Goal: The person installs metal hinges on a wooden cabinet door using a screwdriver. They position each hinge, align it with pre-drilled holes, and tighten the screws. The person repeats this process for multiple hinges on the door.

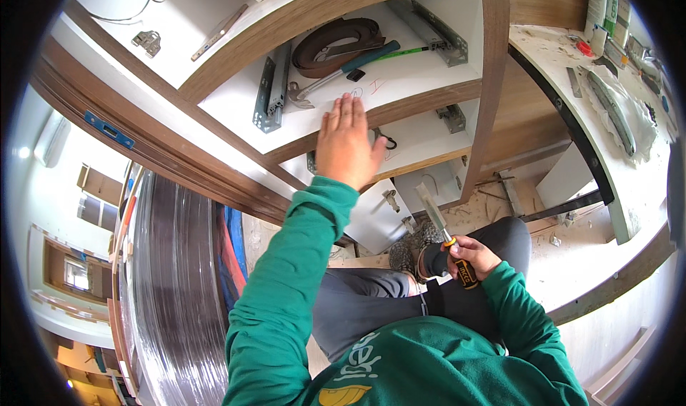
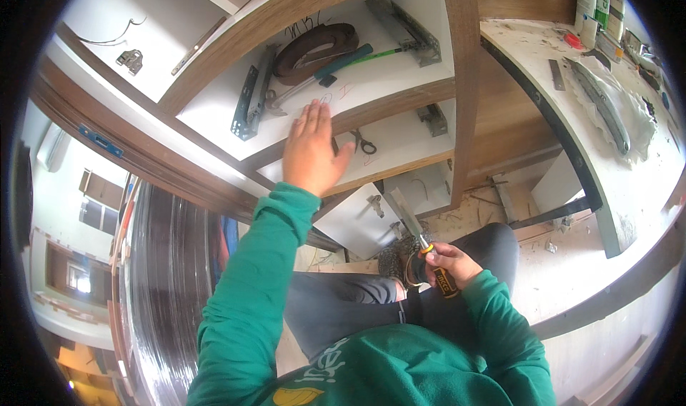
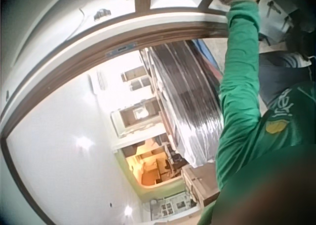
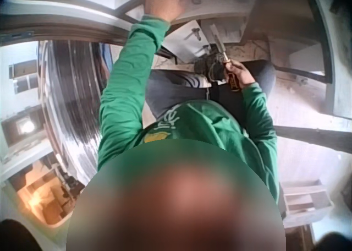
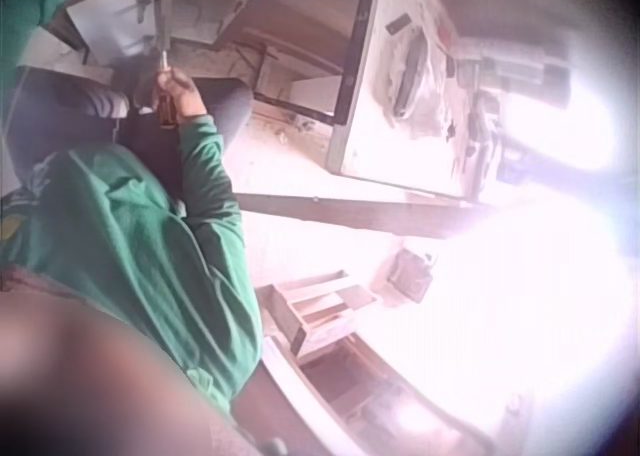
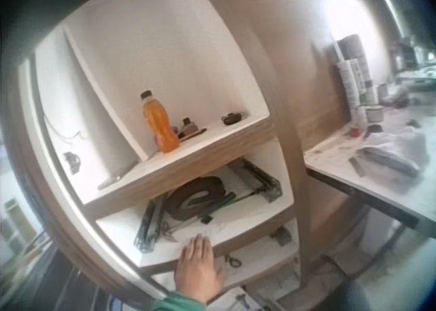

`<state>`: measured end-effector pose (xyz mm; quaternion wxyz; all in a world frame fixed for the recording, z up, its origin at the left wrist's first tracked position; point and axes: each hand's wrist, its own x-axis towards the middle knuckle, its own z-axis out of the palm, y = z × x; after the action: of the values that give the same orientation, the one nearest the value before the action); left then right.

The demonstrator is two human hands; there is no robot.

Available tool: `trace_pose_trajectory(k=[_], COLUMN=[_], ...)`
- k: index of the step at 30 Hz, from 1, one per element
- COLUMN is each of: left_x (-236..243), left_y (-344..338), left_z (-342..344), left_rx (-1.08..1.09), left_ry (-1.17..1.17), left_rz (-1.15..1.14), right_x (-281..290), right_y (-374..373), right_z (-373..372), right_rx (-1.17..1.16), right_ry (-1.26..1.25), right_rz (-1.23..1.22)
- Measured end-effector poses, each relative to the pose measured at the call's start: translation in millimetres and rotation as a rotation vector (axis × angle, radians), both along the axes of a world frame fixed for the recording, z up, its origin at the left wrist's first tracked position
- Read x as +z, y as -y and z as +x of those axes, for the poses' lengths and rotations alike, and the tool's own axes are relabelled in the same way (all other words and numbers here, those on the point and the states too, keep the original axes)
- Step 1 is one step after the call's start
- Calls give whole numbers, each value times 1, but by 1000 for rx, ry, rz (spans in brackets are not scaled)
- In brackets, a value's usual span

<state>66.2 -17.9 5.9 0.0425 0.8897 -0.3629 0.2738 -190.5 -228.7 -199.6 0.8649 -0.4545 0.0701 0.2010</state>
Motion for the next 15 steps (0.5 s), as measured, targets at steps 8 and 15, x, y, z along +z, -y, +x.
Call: trace_pose_trajectory(k=[8,15], left_x=[-3,-32], left_y=[60,31], left_z=[-17,-52], left_rx=[-120,-235], left_ry=[-60,-273], left_rz=[-140,-294], right_x=[-2,-4], right_y=[1,6], right_z=[1,-3], right_rx=[-1,-28], right_ry=[-3,-14], right_rz=[-1,17])
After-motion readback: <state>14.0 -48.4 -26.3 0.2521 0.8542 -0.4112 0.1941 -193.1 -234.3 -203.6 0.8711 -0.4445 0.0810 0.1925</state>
